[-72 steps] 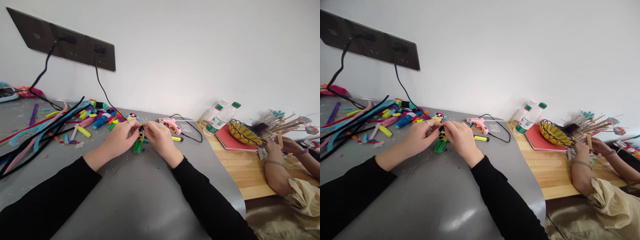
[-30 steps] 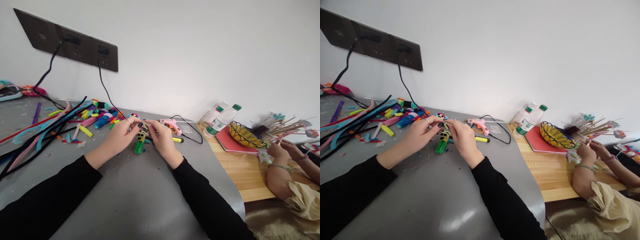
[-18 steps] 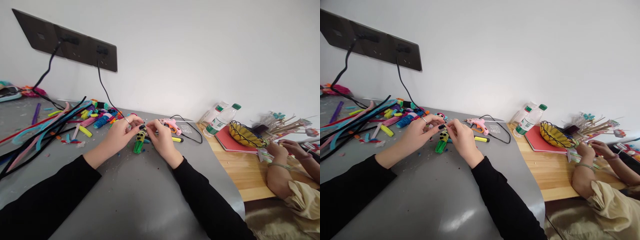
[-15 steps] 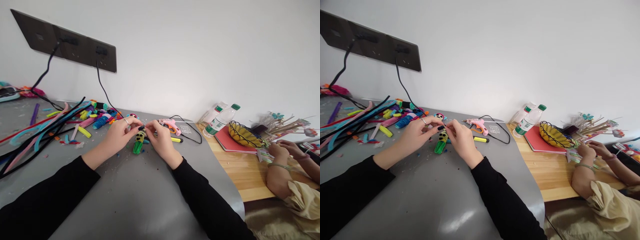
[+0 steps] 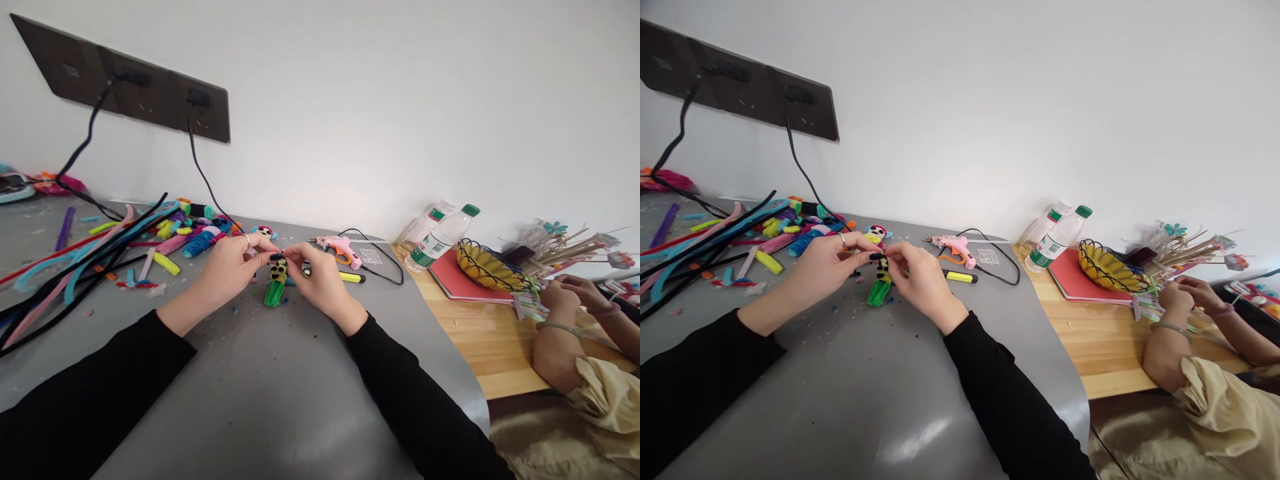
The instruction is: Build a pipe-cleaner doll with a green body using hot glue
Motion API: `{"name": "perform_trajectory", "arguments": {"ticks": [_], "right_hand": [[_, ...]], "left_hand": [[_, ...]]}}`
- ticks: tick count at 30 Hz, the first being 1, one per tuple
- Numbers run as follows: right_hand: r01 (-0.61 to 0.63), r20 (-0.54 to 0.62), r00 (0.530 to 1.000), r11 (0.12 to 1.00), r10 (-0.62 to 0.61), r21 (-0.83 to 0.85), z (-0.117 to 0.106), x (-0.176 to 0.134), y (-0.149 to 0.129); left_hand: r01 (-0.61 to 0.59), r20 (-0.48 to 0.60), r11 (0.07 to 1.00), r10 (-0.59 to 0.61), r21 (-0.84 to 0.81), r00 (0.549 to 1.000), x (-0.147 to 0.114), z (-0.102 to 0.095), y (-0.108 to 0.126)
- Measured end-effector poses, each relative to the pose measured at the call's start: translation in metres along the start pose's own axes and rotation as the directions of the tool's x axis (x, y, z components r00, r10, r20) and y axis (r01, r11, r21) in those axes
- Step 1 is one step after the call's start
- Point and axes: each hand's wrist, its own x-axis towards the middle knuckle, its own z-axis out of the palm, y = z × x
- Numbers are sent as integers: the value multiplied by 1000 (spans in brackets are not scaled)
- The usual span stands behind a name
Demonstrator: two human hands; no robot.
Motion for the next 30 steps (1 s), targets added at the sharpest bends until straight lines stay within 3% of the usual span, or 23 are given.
{"name": "perform_trajectory", "arguments": {"ticks": [6, 19, 30], "right_hand": [[-39, 31, 999, 998, 37, 58, -1, 1, 1], [-81, 106, 992, 980, 62, 184, -13, 2, -3], [-107, 156, 985, 971, 74, 213, -15, 2, -1]], "left_hand": [[-46, -18, 997, 47, 58, 999, 0, 1, -6], [-270, -54, 945, 284, 183, 957, -2, -2, -9], [-328, -32, 930, 337, 165, 941, -1, -3, -11]]}}
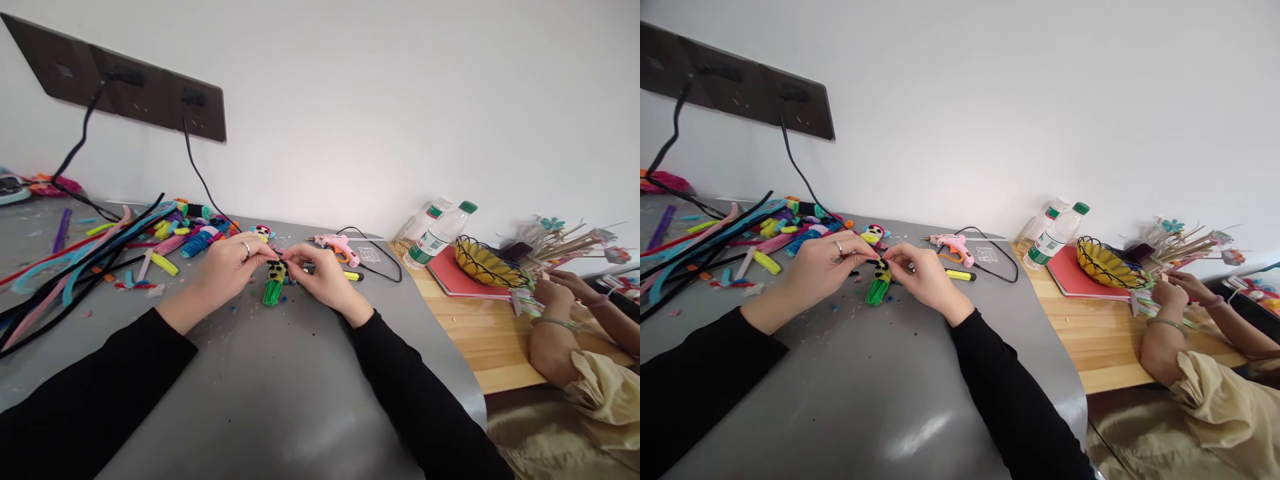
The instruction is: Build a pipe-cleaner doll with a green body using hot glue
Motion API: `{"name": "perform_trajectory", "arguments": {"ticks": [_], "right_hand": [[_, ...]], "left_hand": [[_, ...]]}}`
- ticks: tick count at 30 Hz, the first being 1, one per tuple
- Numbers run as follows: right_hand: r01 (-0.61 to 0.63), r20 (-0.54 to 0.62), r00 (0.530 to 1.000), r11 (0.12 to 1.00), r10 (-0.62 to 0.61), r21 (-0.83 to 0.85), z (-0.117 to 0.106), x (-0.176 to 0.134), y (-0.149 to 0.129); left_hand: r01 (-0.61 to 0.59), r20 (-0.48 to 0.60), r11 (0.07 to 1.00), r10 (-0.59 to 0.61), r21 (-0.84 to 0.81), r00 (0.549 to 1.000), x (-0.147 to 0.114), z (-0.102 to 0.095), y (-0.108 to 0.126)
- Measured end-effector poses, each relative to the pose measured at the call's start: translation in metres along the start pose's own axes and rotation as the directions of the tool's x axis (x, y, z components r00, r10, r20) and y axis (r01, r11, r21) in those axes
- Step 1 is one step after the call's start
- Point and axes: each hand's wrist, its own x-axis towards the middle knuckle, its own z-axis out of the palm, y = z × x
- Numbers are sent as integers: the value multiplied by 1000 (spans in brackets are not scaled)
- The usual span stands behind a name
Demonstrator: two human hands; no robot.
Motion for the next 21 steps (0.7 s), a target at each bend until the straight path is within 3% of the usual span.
{"name": "perform_trajectory", "arguments": {"ticks": [13, 21], "right_hand": [[-83, 94, 993, 990, 72, 112, -8, -1, -4], [-108, 113, 989, 988, 96, 108, -9, -1, -6]], "left_hand": [[-167, -5, 985, 167, 31, 986, 1, 3, -3], [-159, 20, 986, 158, 56, 987, 2, 2, -3]]}}
